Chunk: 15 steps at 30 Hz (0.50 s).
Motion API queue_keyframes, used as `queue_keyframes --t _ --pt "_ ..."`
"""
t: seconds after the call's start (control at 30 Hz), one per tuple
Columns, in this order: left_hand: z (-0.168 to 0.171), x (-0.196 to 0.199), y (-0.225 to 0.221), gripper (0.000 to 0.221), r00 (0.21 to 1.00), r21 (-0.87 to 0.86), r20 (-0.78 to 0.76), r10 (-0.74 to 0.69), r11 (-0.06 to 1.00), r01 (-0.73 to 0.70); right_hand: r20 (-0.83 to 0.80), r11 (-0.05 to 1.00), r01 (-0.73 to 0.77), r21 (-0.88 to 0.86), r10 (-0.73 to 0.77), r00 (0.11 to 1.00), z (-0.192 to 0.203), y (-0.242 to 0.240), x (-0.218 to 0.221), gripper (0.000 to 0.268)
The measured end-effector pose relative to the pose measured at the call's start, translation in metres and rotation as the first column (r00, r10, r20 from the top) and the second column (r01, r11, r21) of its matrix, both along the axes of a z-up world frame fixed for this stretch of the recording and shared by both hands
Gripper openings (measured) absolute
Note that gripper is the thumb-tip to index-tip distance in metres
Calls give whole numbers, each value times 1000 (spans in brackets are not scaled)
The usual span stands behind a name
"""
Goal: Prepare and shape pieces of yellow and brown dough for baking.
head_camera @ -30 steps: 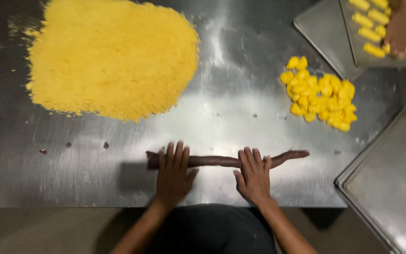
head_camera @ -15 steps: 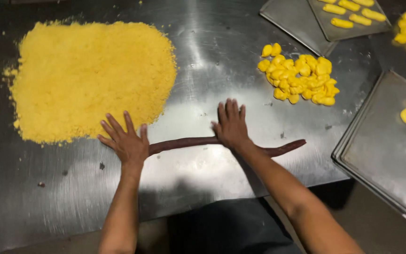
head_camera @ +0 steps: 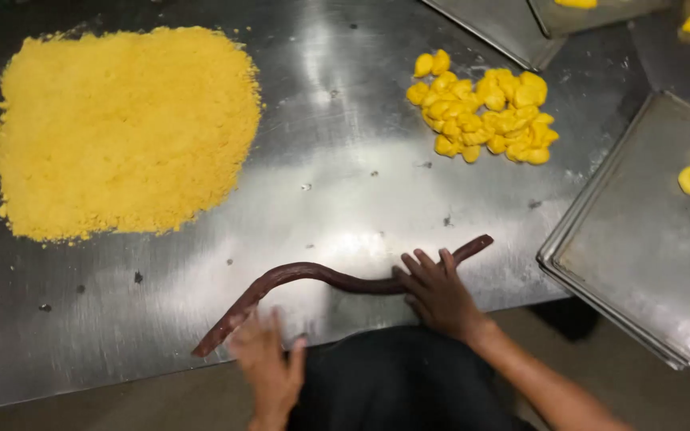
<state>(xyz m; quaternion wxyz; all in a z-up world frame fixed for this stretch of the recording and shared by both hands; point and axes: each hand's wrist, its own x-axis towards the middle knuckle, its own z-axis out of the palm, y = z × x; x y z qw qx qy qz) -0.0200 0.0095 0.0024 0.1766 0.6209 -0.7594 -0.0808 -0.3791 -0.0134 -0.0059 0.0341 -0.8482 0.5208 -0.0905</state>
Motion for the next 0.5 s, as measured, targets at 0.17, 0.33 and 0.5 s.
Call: queue_keyframes --t 0.17,0.33,0.5 --pt "1 -115 -71 65 924 129 1 -383 916 380 80 998 36 51 -40 996 11 -56 -23 68" --pt "0 -182 -164 66 970 2 229 -83 996 85 144 974 184 -131 -165 976 -3 -126 -45 66" --pt "11 -215 -144 64 950 127 -117 -290 944 304 71 959 -93 269 76 995 14 -80 -85 73"
